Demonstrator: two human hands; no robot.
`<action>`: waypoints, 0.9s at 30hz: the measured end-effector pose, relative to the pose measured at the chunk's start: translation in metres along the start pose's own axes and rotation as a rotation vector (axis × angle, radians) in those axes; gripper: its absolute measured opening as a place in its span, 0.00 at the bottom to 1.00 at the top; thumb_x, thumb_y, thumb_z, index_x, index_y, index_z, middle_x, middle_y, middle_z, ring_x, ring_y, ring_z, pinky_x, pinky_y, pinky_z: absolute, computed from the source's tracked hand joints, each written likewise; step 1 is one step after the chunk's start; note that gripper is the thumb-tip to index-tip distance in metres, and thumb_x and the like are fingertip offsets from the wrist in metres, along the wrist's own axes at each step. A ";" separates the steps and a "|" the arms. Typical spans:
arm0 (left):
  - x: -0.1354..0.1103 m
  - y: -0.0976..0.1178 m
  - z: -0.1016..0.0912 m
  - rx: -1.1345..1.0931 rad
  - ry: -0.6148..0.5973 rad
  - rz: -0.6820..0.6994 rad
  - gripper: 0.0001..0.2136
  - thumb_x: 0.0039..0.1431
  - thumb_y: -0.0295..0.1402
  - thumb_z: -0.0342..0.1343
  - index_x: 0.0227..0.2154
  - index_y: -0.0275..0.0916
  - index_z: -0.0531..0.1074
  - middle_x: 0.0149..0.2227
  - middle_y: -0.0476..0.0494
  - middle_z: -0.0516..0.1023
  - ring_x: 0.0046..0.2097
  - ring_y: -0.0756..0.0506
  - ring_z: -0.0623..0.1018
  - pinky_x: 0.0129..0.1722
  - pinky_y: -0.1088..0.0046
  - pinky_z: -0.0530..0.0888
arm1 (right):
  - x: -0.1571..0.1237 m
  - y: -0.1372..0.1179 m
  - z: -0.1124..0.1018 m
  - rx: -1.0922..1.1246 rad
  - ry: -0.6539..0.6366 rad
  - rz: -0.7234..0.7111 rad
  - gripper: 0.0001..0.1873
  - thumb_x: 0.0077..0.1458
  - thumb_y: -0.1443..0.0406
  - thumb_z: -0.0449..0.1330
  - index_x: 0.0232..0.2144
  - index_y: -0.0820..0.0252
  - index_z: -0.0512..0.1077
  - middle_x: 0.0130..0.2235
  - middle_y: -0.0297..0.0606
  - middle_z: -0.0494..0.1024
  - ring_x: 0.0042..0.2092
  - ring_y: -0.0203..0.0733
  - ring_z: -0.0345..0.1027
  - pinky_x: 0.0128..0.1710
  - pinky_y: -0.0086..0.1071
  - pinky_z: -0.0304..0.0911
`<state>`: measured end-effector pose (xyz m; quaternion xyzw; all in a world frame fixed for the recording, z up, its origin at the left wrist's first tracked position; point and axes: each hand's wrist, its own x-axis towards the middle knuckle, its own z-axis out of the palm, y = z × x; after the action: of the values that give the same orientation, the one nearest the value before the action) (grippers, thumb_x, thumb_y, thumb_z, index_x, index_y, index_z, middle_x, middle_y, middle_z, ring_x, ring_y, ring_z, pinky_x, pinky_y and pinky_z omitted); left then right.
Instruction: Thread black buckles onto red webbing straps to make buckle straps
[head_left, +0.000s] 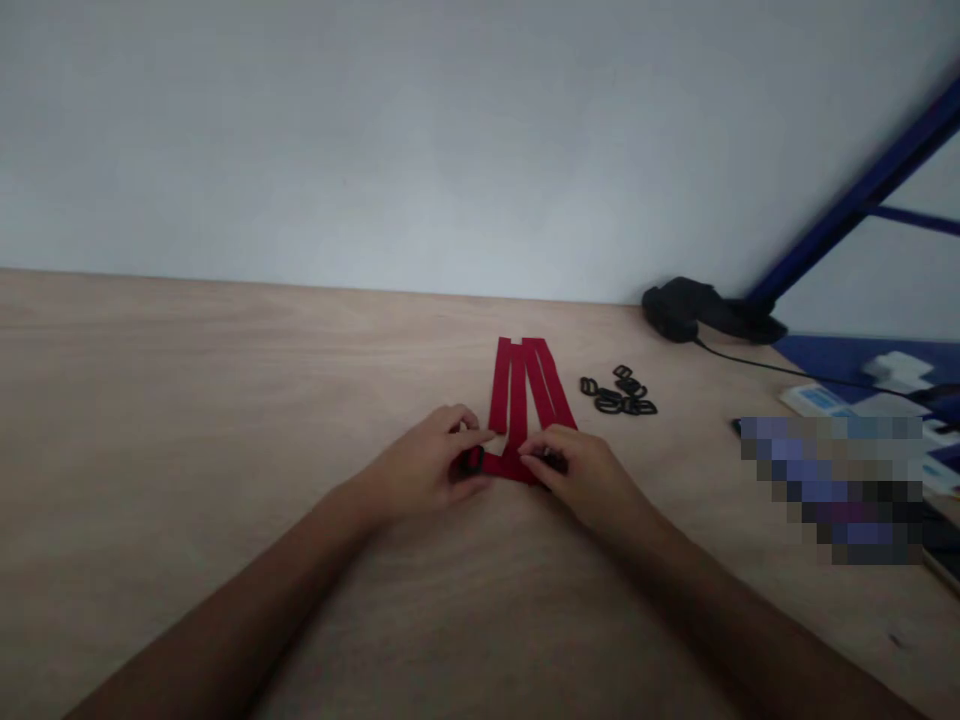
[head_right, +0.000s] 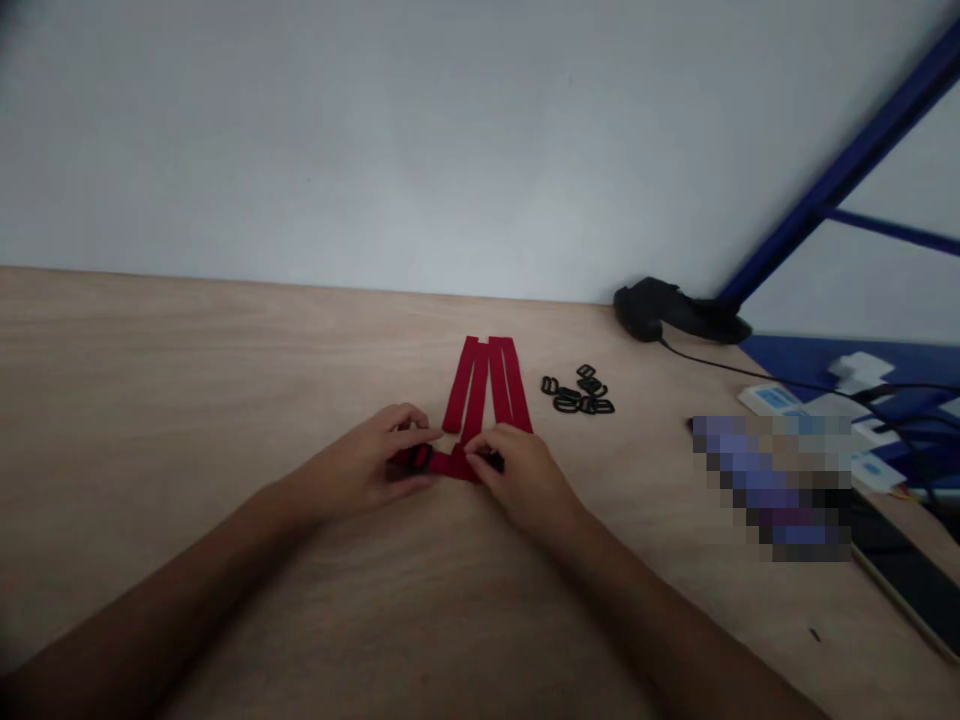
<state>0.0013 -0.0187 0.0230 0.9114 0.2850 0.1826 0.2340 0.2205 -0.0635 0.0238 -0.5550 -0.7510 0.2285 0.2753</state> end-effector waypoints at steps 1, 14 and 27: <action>0.001 0.001 0.003 0.010 0.026 0.040 0.19 0.58 0.35 0.57 0.53 0.41 0.69 0.49 0.38 0.69 0.51 0.40 0.69 0.51 0.62 0.68 | 0.000 0.000 0.000 -0.007 -0.001 -0.002 0.06 0.55 0.69 0.59 0.32 0.59 0.77 0.35 0.39 0.78 0.37 0.41 0.71 0.39 0.34 0.64; 0.012 0.000 0.018 -0.022 0.042 0.130 0.07 0.60 0.29 0.55 0.40 0.39 0.75 0.44 0.44 0.79 0.46 0.45 0.74 0.51 0.66 0.68 | -0.001 0.003 -0.004 0.099 -0.123 0.004 0.11 0.47 0.71 0.63 0.36 0.59 0.73 0.35 0.35 0.77 0.32 0.38 0.69 0.31 0.29 0.63; 0.011 -0.001 0.013 0.031 0.033 0.078 0.07 0.56 0.26 0.56 0.37 0.37 0.77 0.40 0.42 0.78 0.44 0.44 0.74 0.47 0.67 0.71 | 0.000 0.004 -0.019 -0.116 -0.168 -0.044 0.04 0.48 0.70 0.63 0.31 0.59 0.74 0.31 0.34 0.76 0.31 0.38 0.68 0.29 0.29 0.59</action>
<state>0.0150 -0.0156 0.0138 0.9221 0.2559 0.2024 0.2080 0.2358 -0.0619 0.0357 -0.5323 -0.7953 0.2244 0.1837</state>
